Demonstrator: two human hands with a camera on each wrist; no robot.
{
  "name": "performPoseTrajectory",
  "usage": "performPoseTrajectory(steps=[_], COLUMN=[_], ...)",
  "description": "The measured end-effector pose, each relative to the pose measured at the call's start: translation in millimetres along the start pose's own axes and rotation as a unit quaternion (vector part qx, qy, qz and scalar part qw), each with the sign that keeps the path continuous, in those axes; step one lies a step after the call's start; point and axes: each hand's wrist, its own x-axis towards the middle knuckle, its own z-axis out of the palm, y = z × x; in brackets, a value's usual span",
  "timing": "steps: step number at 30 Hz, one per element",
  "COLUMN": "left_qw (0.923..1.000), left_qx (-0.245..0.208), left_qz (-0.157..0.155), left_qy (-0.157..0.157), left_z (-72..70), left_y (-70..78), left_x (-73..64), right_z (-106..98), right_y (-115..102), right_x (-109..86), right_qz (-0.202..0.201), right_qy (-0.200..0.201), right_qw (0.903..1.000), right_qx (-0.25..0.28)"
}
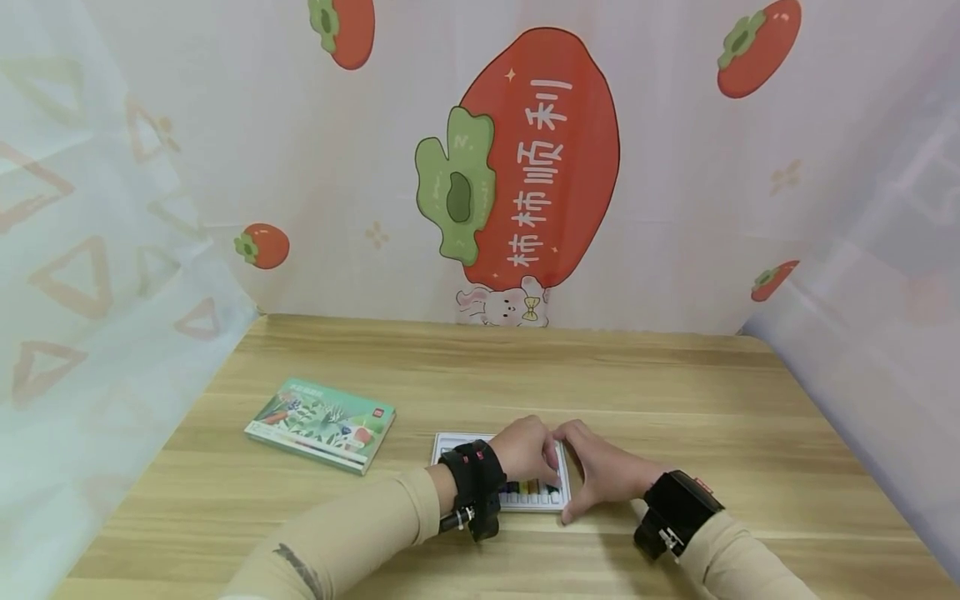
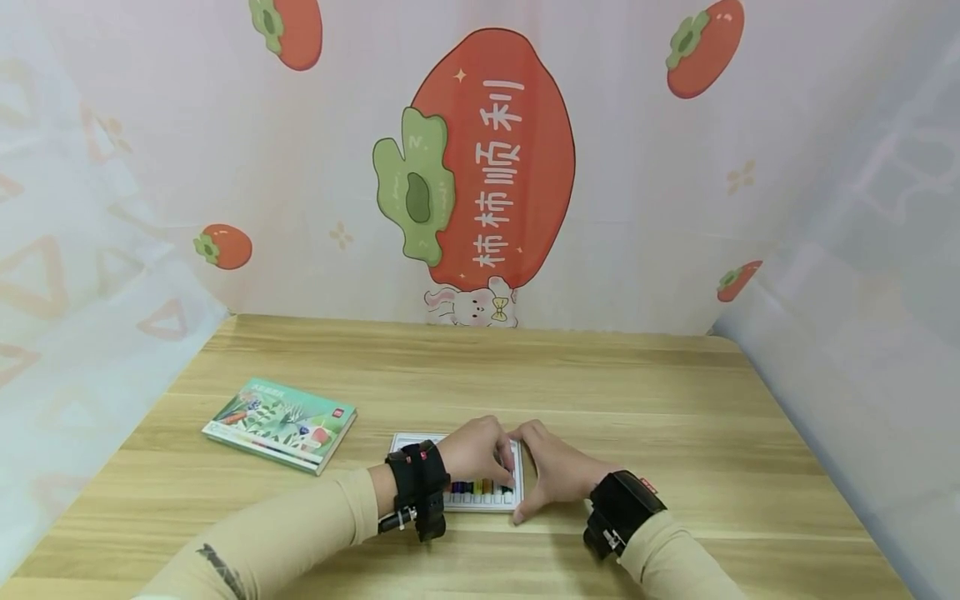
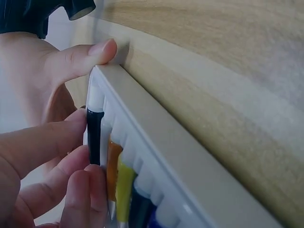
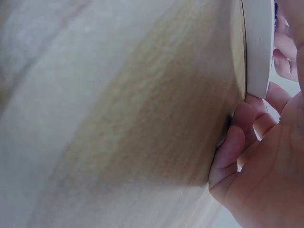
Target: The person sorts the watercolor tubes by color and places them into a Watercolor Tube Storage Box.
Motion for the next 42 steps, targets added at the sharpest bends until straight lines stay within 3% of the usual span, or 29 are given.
performPoseTrajectory(steps=[7, 14, 20, 25, 28, 32, 36, 42], left_qw=[0.9998, 0.9997, 0.9997, 0.9989, 0.9974, 0.9976, 0.9974, 0.9905], left_qx=[-0.008, 0.023, 0.022, 0.018, 0.004, 0.008, 0.057, 0.133], left_qz=[-0.016, 0.002, 0.007, 0.033, 0.052, 0.057, 0.044, 0.031], left_qy=[-0.010, -0.010, -0.010, -0.029, -0.049, -0.038, 0.000, 0.021], left_z=[1.9, 2.5, 1.3, -0.2, -8.2, -33.3, -57.2, -64.3], left_y=[-0.6, 2.0, 3.5, -2.5, -11.8, -25.7, -43.1, -68.9], left_x=[-0.7, -0.3, -1.2, -1.1, -5.3, -23.4, -55.3, -103.6], right_z=[0, -3, -6, -4, -4, -6, -7, -10], right_y=[-2, -4, -5, -4, -4, -8, -14, -23], right_x=[-0.2, -1.6, -1.7, -1.2, 0.9, 7.1, 11.9, 10.1], right_qz=[0.004, -0.007, -0.001, 0.000, -0.004, 0.012, 0.032, 0.063], right_qy=[-0.005, 0.000, -0.003, -0.006, -0.007, -0.014, -0.013, -0.012], right_qw=[1.0000, 1.0000, 1.0000, 1.0000, 1.0000, 0.9998, 0.9984, 0.9933], right_qx=[0.007, 0.005, 0.006, 0.004, 0.001, -0.006, -0.045, -0.096])
